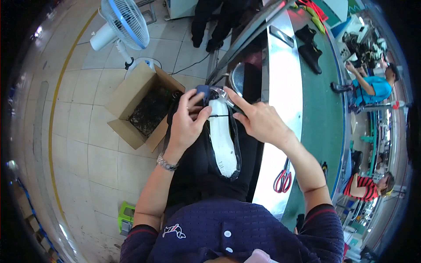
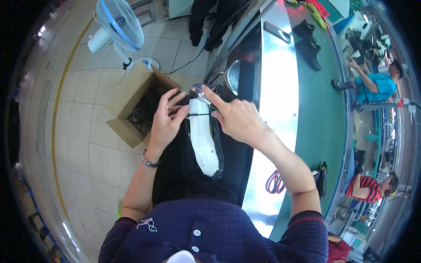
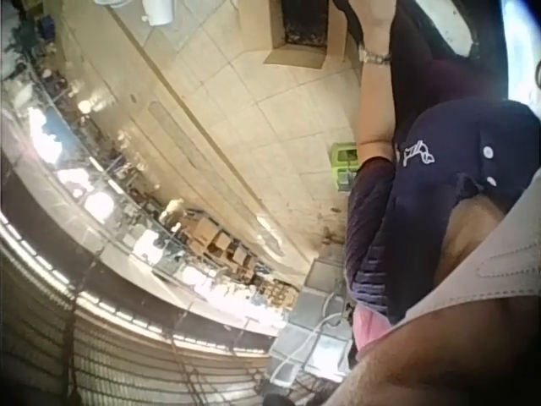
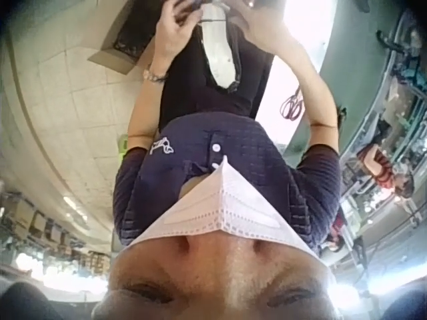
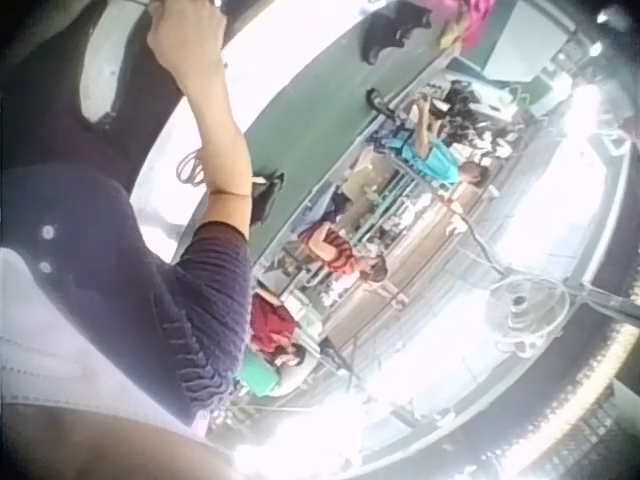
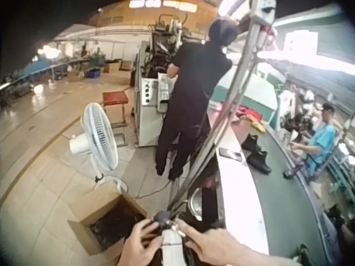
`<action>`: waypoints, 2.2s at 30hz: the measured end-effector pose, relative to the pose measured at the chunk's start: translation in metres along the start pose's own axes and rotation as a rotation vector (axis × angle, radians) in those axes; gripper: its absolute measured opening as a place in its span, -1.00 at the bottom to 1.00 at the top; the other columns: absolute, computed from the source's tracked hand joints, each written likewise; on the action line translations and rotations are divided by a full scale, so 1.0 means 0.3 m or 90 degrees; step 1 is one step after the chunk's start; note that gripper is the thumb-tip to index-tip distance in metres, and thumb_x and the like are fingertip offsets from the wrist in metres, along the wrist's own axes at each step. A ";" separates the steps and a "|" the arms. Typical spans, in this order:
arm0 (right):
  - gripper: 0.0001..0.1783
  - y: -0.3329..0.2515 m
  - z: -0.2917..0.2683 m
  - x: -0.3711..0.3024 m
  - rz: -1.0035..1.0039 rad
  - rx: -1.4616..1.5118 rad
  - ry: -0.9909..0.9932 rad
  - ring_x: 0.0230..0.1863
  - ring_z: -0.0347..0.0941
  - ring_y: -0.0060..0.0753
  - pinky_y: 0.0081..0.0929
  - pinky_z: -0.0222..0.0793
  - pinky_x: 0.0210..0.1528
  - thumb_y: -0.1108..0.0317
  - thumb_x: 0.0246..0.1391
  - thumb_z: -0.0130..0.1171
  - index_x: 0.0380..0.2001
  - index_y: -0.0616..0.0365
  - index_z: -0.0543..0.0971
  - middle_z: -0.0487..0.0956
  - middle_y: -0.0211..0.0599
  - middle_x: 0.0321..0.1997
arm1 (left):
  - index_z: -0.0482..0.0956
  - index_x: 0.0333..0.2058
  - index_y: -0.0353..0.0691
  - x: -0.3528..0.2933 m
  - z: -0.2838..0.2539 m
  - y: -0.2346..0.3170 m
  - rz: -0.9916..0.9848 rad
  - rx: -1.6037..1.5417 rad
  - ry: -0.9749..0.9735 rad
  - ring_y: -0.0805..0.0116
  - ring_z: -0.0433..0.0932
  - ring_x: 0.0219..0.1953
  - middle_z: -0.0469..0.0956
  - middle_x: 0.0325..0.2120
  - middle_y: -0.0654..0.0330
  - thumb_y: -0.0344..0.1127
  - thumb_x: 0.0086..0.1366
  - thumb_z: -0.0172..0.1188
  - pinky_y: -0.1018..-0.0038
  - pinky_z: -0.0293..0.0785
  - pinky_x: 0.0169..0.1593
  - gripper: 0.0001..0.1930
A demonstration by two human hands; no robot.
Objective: The recorder is assembling and inspecting shoes on a factory production line, using various hand tools to trim and adjust the shoe components.
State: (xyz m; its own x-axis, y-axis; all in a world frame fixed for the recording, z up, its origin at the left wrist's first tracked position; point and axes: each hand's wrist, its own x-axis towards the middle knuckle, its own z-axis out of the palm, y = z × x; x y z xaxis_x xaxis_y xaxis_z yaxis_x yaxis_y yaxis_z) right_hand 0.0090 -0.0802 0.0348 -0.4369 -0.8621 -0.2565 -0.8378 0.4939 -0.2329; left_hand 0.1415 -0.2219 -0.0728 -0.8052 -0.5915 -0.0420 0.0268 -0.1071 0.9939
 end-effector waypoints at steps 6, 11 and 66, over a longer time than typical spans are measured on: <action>-0.26 0.006 0.041 -0.017 -0.146 0.183 0.336 -0.60 0.53 -0.04 -0.18 0.47 -0.51 0.34 0.20 0.06 0.40 -0.21 0.03 0.53 -0.08 -0.65 | -0.18 0.38 -0.15 -0.170 0.053 0.017 -0.353 -0.285 -0.157 0.30 0.32 0.15 0.29 0.14 0.06 -0.09 0.09 0.45 0.37 0.32 0.14 0.09; -0.16 0.025 0.044 -0.051 -0.062 -0.005 -0.005 -0.52 0.54 0.09 -0.14 0.46 -0.40 0.37 0.19 0.08 0.43 -0.29 -0.08 0.55 -0.01 -0.57 | 0.16 0.24 -0.13 -0.185 0.089 -0.027 -0.408 -0.244 -0.139 0.38 0.36 0.10 0.39 0.05 0.20 -0.20 0.09 0.43 0.39 0.26 0.19 -0.20; -0.37 0.061 0.311 -0.429 0.173 0.992 -0.399 -0.60 0.37 -0.62 -0.60 0.29 -0.49 -0.15 0.30 -0.09 -0.54 0.21 0.55 0.48 -0.43 -0.66 | 0.35 -0.07 -0.16 -0.160 0.190 0.001 -0.270 -0.118 -0.230 0.61 0.37 -0.35 0.37 -0.37 0.36 -0.20 0.09 0.40 0.62 0.36 -0.26 -0.50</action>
State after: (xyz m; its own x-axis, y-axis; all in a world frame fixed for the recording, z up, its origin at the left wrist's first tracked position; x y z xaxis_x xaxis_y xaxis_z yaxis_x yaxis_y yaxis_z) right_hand 0.0805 0.0504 -0.0240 0.0029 -0.7548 -0.6559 0.4921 0.5721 -0.6562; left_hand 0.1464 -0.1480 -0.0647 -0.9179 -0.1603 -0.3630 -0.2651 -0.4328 0.8616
